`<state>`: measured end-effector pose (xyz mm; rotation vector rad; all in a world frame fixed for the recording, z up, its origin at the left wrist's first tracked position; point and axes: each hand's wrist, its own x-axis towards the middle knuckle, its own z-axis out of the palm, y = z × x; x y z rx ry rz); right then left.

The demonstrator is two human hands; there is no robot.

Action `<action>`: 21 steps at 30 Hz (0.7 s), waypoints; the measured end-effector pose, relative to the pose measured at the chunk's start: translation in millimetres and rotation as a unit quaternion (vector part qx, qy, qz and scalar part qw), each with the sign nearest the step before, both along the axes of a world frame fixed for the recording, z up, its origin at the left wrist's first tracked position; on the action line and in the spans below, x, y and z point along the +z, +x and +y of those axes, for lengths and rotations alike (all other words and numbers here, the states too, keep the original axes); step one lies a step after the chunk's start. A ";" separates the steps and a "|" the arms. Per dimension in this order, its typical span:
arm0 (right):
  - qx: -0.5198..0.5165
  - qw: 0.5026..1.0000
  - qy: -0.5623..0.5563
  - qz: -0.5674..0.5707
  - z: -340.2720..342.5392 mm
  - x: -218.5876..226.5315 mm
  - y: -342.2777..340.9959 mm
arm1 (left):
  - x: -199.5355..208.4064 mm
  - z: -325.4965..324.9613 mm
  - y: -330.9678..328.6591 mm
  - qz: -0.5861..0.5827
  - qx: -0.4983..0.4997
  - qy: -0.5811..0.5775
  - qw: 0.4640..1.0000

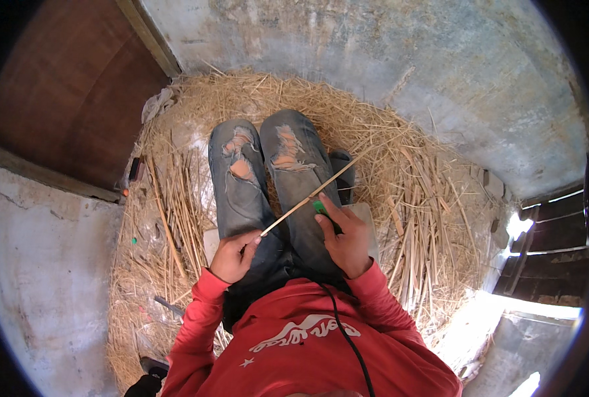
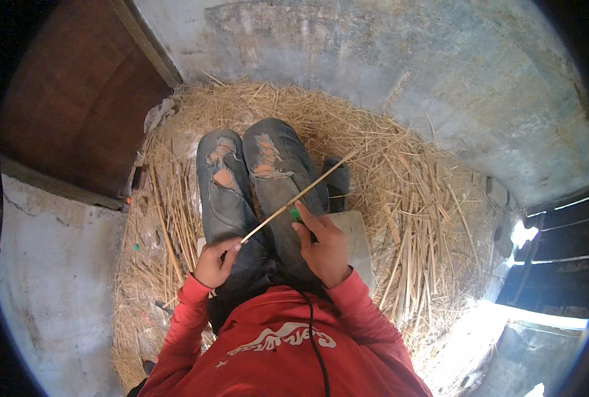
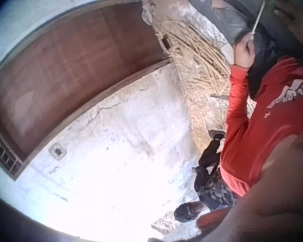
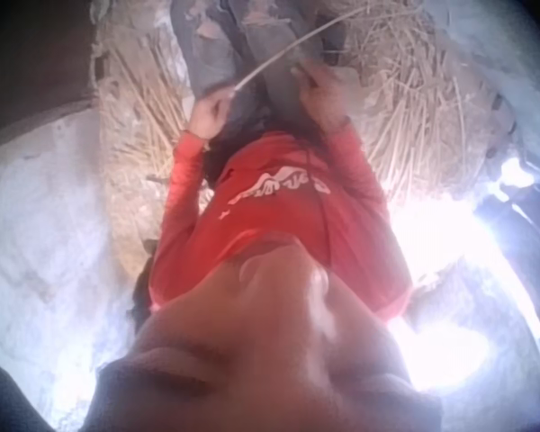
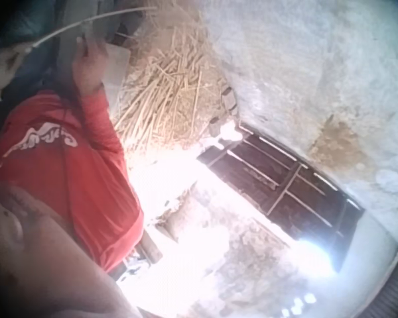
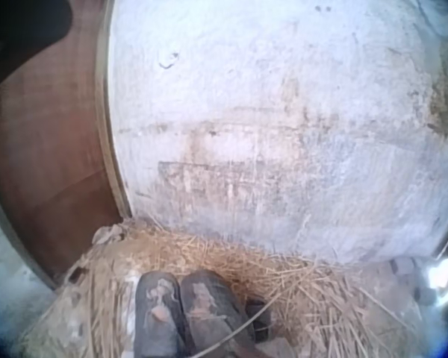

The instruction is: The person uses a cutter to shave thin layers off a long bamboo stick while sitting on a floor covered in straw.

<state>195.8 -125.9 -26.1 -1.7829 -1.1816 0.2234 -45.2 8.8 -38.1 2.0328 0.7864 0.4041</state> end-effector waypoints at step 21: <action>-0.045 0.999 -0.001 -0.022 12.7 -22.3 22.3 | -4.7 -2.9 32.8 -0.008 0.004 -0.050 0.999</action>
